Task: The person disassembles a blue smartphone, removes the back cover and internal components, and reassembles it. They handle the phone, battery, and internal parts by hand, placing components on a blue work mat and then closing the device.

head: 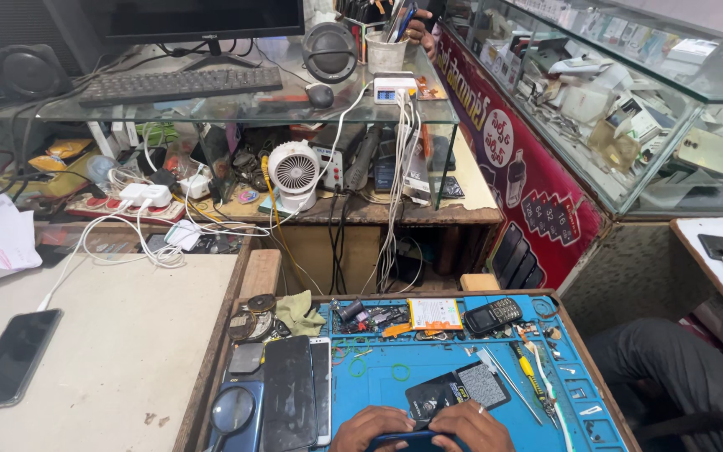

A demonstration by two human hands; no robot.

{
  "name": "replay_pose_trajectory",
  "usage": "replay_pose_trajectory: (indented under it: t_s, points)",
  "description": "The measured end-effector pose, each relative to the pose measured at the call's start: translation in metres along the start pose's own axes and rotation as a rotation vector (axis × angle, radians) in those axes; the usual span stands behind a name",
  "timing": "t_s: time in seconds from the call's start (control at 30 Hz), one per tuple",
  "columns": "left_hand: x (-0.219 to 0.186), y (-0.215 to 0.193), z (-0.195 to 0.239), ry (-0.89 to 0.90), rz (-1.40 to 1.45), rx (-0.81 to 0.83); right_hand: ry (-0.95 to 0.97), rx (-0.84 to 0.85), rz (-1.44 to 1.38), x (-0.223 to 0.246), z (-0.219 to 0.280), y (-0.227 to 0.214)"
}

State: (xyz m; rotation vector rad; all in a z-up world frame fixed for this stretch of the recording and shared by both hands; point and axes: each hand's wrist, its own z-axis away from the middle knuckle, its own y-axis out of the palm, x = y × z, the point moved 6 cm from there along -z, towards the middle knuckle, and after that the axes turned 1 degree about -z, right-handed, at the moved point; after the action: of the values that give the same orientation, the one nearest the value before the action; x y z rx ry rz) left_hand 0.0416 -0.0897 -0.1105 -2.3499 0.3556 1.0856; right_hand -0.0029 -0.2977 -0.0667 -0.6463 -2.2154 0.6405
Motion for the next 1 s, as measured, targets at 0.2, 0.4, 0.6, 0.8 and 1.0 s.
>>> replay_pose_trajectory:
  t_s: [0.2, 0.4, 0.6, 0.8, 1.0]
  points:
    - [0.003, -0.003, 0.001, -0.051, 0.064, -0.021, -0.105, -0.04, 0.081, 0.024, -0.017, -0.008]
    - [-0.001, -0.004, 0.001, -0.049, 0.037, -0.033, -0.211, -0.006, 0.102, 0.039, -0.02, -0.022]
    - [-0.047, -0.013, -0.016, -0.037, 0.006, -0.06, -0.187, -0.027, 0.022, 0.045, -0.03, -0.026]
    - [-0.097, -0.033, -0.025, -0.137, 0.069, -0.081, -0.058, 0.014, 0.006, 0.07, -0.039, -0.026]
    - [-0.088, -0.032, -0.031, -0.254, 0.099, -0.169, -0.016, 0.063, -0.048, 0.061, -0.039, -0.033]
